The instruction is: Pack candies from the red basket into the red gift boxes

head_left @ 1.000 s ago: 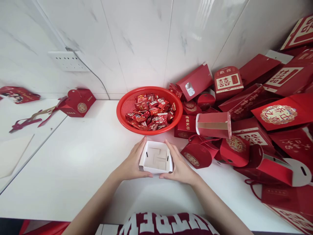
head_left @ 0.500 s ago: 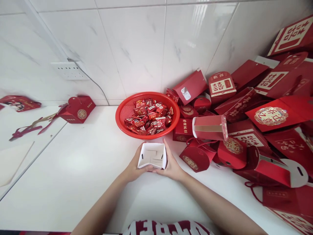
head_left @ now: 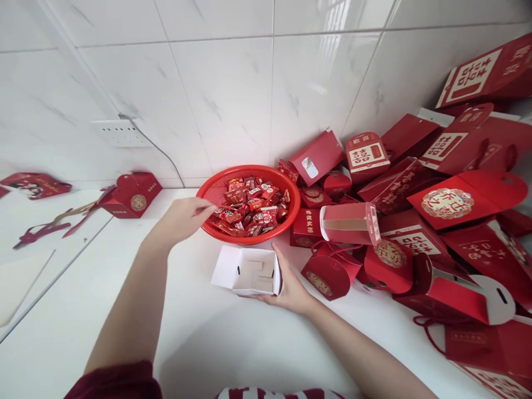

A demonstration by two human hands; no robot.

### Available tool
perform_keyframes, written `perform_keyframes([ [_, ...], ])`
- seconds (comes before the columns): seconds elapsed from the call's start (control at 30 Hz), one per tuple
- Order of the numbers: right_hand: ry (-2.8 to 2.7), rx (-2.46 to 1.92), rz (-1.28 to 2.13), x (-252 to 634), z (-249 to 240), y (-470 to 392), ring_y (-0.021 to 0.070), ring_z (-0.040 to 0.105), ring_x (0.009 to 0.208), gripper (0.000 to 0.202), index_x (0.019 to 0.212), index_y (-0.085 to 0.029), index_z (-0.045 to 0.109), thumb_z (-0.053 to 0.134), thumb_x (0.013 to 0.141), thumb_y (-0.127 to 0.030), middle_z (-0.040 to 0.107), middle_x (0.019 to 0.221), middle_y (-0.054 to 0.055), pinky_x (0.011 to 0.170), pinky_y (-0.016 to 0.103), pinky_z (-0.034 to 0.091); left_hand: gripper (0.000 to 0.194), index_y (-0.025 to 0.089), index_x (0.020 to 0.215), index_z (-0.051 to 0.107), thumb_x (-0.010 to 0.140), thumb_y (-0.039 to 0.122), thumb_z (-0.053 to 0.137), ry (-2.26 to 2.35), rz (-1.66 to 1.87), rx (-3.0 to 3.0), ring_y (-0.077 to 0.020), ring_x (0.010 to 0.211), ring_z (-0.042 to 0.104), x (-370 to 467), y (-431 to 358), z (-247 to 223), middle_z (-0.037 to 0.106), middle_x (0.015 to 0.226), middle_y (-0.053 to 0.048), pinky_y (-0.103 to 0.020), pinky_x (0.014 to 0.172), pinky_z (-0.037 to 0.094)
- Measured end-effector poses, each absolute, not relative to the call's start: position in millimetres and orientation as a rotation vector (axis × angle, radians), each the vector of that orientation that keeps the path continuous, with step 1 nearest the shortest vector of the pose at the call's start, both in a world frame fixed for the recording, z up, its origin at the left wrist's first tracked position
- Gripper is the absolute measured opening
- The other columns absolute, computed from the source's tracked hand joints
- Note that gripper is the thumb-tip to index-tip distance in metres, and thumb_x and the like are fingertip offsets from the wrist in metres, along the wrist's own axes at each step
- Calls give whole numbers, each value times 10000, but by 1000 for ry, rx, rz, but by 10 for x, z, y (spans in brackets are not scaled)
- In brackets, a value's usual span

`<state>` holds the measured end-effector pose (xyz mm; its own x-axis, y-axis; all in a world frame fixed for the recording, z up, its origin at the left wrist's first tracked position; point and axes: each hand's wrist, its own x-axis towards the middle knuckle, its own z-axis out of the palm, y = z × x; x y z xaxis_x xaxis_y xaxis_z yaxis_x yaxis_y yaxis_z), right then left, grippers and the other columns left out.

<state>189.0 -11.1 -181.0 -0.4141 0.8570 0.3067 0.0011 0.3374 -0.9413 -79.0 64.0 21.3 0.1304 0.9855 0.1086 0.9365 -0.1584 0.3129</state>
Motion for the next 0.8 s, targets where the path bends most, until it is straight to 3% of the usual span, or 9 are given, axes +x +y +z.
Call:
perform_keyframes([
  [0.1,-1799,-831,1127,1934,-1806,-105,365,337,1423,1252,1572,-299,29,868,655,-443,312,1540,155,1155,571,279,352,223,982,750,793,481,602,1935,276,2114,-254,859,698,-700,1236,-91,767,945,-57,-281,731,506],
  [0.27,-1814,-837,1140,1936,-1811,-93,350,351,1409,1250,1572,-284,9,855,663,-424,342,1507,152,1156,543,286,514,212,1067,735,586,383,793,1927,204,2050,-301,927,692,-627,1694,-604,758,985,-97,-322,811,499],
  [0.33,-1796,-817,1178,1928,-1816,-86,341,357,1406,1239,1567,-300,13,855,666,-420,342,1503,143,1156,534,288,602,244,1170,702,580,316,799,1890,258,2057,-304,999,670,-644,1710,-694,745,1039,-82,-336,865,483],
  [0.43,-1792,-818,1185,1928,-1814,-77,344,326,1418,1232,1561,-311,40,864,650,-408,310,1508,141,1162,539,266,672,248,1262,654,602,252,785,1793,370,2049,-285,934,670,-681,1678,-727,734,942,-51,-359,868,480],
  [0.5,-1804,-825,1185,1935,-1807,-73,344,310,1425,1224,1560,-306,50,863,650,-408,297,1509,145,1166,536,257,704,242,1300,625,616,262,789,1707,459,2014,-261,879,672,-696,1658,-712,716,880,-27,-363,861,488],
  [0.63,-1818,-840,1192,1948,-1804,-68,344,300,1429,1234,1561,-286,56,866,642,-430,292,1509,151,1171,516,262,815,241,1394,518,636,311,809,1494,657,1895,-215,972,666,-690,1619,-648,704,988,-24,-342,918,494],
  [0.8,-1824,-853,1181,1947,-1820,-64,327,315,1424,1242,1562,-282,52,869,640,-442,298,1511,141,1177,495,260,731,187,1280,611,601,295,858,1264,823,1690,-188,864,678,-684,1567,-598,705,962,-63,-302,754,543],
])
